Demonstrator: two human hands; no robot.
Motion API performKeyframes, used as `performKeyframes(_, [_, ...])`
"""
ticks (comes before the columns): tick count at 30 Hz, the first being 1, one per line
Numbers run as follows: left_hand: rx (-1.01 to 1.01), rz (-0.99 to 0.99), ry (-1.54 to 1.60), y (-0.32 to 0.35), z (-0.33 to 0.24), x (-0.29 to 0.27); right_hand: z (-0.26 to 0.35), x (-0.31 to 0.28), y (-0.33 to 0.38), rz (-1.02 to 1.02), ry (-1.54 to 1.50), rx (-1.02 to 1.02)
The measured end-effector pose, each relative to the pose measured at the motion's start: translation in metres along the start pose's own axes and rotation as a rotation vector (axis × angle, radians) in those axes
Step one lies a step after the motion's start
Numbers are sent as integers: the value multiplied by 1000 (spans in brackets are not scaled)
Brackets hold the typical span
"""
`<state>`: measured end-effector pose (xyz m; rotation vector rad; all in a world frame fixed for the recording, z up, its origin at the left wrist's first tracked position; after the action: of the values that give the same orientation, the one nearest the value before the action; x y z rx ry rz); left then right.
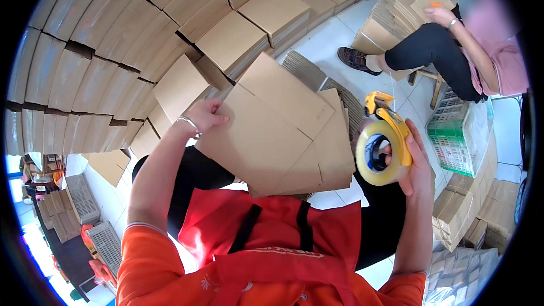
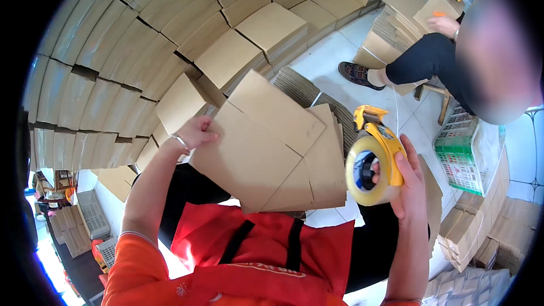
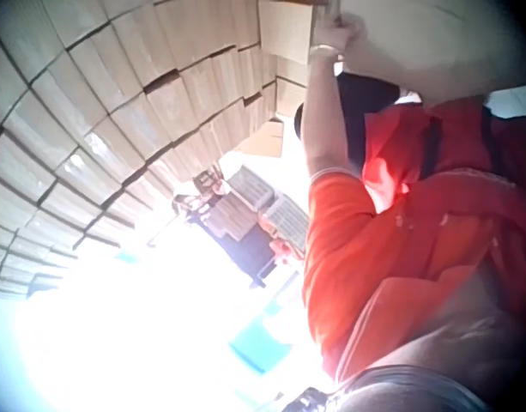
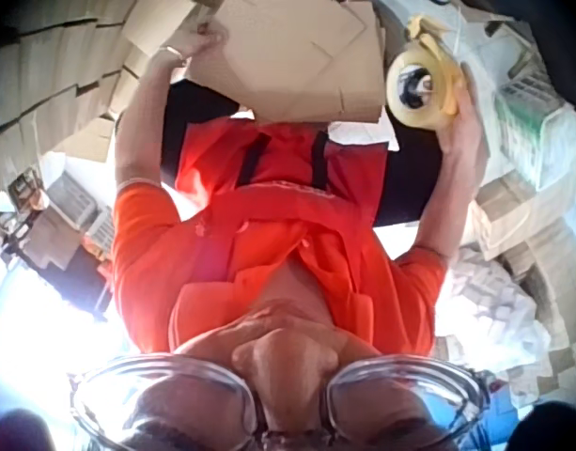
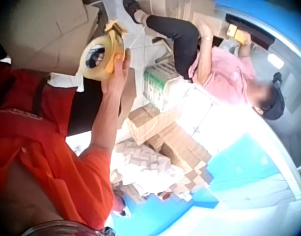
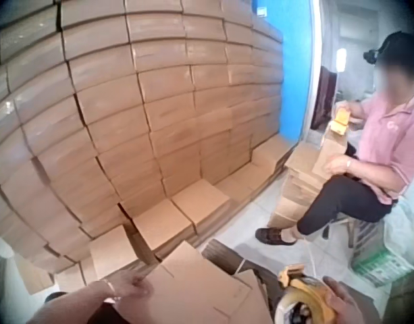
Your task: The person sits on the floor and assembles flat cardboard boxes by folding the flaps and securing them with a handheld tape dispenser. They repeatedly pick up flat cardboard, fold it into a box shape, and apply tape to seal the seams.
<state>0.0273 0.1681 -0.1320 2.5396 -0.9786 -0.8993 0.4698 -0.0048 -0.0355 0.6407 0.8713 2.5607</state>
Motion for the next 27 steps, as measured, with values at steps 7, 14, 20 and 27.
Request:
performKeyframes(7, [681,-261,-500,117,-222,-12,-10,13,20,207,45,-15])
performKeyframes(14, [865,-78,-653,124,-206,101,-25,58,14,9,396,-8])
performKeyframes(20, [826,104,-89,104,-175,99,-29,59,9,20,381,21])
performKeyframes(27, [442,123,200,105,-155,79,-8,69,8,70,465,19])
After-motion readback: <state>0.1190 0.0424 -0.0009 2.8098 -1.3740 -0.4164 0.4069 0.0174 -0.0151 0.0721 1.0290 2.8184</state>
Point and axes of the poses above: each hand's wrist, its own y-axis away from the middle knuckle, its own x-axis out of the palm, z = x × y, the point moved 5 cm from there along -y, towards the middle knuckle, and after that the axes turned 14 degrees about x, right-handed, at the moved point
